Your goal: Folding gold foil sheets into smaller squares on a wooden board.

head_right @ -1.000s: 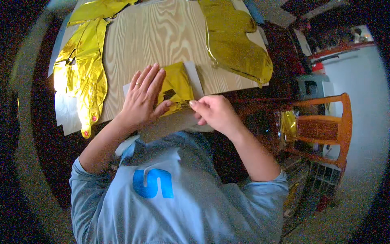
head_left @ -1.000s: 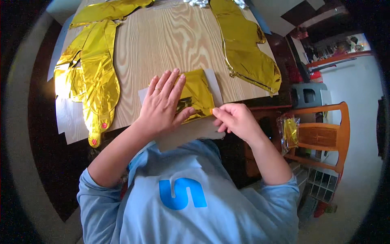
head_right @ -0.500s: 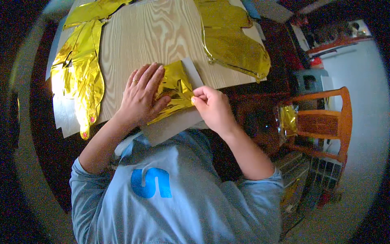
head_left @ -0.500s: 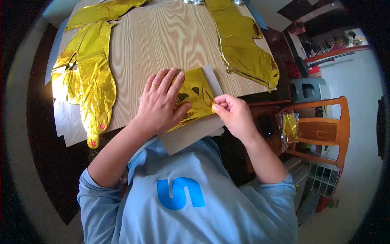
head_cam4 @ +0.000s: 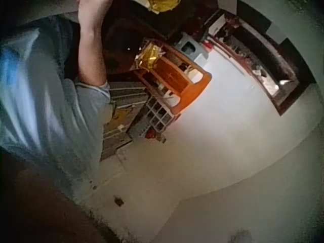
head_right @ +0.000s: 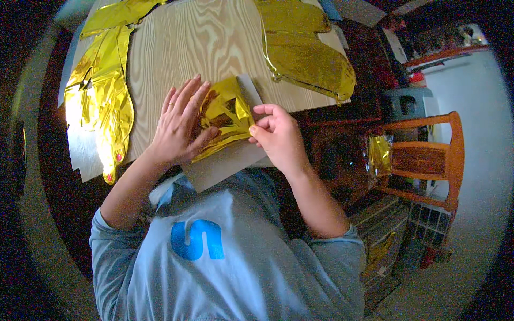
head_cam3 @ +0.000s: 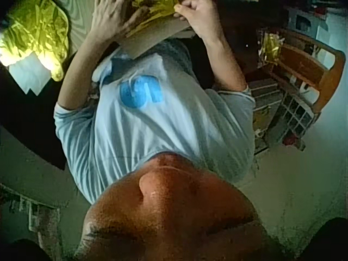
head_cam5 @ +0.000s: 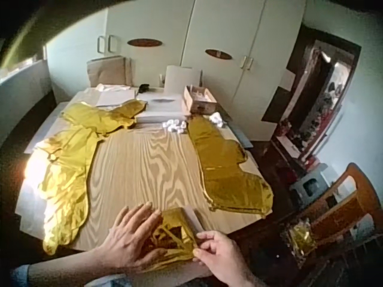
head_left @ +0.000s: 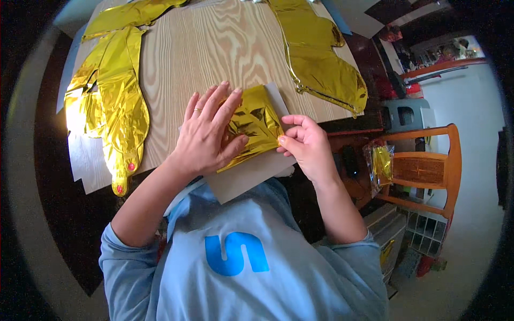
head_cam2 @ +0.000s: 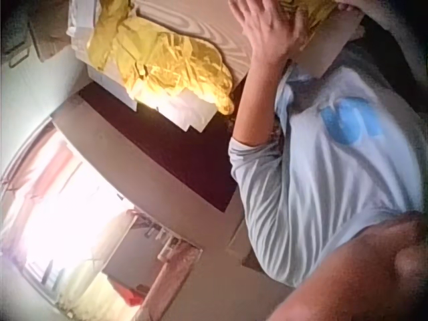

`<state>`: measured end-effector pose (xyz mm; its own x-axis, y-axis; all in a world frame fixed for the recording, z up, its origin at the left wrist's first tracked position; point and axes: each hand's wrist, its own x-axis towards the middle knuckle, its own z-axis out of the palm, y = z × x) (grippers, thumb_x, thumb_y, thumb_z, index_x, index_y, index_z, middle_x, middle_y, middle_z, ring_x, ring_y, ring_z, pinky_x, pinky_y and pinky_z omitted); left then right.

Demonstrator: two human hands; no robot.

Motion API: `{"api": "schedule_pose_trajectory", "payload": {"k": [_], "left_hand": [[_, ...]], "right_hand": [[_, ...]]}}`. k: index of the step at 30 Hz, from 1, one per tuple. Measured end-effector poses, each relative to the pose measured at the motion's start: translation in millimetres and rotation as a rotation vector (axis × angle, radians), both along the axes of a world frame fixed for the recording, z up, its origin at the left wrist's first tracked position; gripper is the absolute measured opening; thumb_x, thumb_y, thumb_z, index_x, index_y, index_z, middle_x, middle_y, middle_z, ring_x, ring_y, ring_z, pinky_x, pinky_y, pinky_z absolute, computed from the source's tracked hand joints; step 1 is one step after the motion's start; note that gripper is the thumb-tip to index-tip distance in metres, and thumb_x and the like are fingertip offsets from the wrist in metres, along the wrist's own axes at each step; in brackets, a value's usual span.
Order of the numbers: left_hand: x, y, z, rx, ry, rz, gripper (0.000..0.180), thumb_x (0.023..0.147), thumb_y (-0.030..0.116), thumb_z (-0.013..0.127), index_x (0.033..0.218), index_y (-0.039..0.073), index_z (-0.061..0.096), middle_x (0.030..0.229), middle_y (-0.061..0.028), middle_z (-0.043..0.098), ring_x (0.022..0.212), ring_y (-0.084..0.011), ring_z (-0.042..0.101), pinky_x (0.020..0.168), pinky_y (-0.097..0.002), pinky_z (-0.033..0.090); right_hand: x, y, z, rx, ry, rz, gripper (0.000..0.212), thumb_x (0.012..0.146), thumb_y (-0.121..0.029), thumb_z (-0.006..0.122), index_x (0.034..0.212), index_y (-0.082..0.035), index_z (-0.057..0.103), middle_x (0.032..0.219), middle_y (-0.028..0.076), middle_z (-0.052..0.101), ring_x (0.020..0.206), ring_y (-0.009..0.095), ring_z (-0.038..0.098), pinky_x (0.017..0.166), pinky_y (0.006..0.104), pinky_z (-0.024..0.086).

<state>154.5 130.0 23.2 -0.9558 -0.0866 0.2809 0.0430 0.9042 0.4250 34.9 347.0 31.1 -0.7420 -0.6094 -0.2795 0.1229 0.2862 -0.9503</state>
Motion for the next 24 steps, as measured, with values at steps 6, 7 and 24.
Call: {"api": "schedule_pose_trajectory", "payload": {"k": [6,7,24], "left_hand": [[0.2,-0.8,-8.6,-0.152,0.000,-0.065,0.074,0.085,0.045,0.065,0.146,0.008,0.045,0.150,-0.0167,0.044,0.140,-0.0372,0.039,0.118,-0.0577,0.022],[-0.3,-0.4,-9.6,-0.160,-0.001,-0.068,0.074,0.085,0.045,0.065,0.146,0.008,0.045,0.150,-0.0160,0.044,0.141,-0.0368,0.039,0.118,-0.0575,0.022],[-0.9,0.8,-8.2,-0.157,-0.026,-0.066,0.072,0.085,0.045,0.064,0.144,0.007,0.047,0.150,-0.0163,0.044,0.140,-0.0352,0.039,0.118,-0.0568,0.023]], "right_hand": [[-3.3,2.8,-8.6,0.113,0.231,-0.050,0.036,0.085,0.002,0.069,0.119,0.002,0.057,0.082,0.008,0.067,0.070,0.014,0.065,0.065,0.0288,0.054],[-2.1,2.8,-8.9,0.126,0.271,-0.056,0.035,0.084,0.002,0.069,0.118,0.001,0.058,0.082,0.008,0.067,0.070,0.015,0.065,0.065,0.0295,0.054],[-4.9,26.5,-28.7,0.013,0.084,-0.183,0.027,0.086,-0.020,0.078,0.097,-0.003,0.060,0.084,0.005,0.065,0.077,0.014,0.063,0.069,0.0284,0.051]]}}
